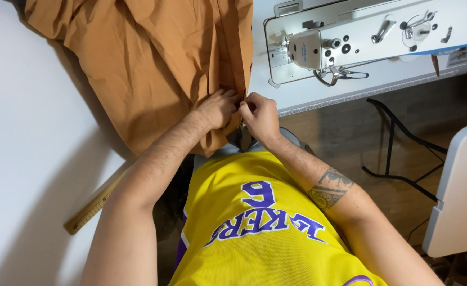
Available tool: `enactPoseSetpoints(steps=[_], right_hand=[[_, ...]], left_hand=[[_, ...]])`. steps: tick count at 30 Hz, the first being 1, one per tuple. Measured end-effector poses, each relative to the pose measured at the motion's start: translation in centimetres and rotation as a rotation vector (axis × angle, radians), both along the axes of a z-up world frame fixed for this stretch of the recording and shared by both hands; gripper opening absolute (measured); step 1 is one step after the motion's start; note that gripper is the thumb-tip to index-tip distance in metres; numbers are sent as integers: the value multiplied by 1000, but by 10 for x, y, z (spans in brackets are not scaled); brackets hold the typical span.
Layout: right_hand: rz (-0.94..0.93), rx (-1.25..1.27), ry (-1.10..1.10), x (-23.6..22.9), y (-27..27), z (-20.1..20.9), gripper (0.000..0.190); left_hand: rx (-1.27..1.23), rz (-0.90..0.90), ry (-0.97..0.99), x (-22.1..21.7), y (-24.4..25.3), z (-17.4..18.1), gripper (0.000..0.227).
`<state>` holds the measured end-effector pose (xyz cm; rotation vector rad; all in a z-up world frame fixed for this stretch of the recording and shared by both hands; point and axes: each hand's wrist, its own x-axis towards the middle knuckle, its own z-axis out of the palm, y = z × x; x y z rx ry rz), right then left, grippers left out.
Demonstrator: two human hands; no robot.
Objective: The person is unfolding and inspecting a large brown leather piece, checking the zipper and seams at a sewing station.
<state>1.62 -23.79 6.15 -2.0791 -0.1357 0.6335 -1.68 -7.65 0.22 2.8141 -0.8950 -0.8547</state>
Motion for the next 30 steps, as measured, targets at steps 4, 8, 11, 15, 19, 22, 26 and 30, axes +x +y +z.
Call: enactPoseSetpoints(steps=[4, 8, 11, 15, 19, 22, 26, 30], right_hand=[[35, -42, -39, -6, -7, -2, 16], [127, -270, -14, -7, -11, 5, 21], [269, -276, -90, -15, -21, -17, 18], [378, -231, -202, -15, -11, -29, 13], [296, -215, -182, -6, -7, -37, 21], [239, -217, -153, 0, -12, -40, 21], [423, -234, -138, 2, -28, -39, 20], [563, -130, -228, 13, -53, -41, 24]], left_hand=[[-457, 652, -142, 21, 29, -21, 16], [-332, 837, -531, 44, 38, 0, 45], [-520, 1070, -495, 52, 25, -4, 43], [-795, 1575, -45, 81, 1, 9, 47], [-567, 1523, -132, 110, -21, -13, 46], [-451, 1520, -153, 138, -35, -25, 65], [-492, 1524, -118, 152, -38, -35, 12], [-942, 1547, -326, 118, 1, -5, 37]])
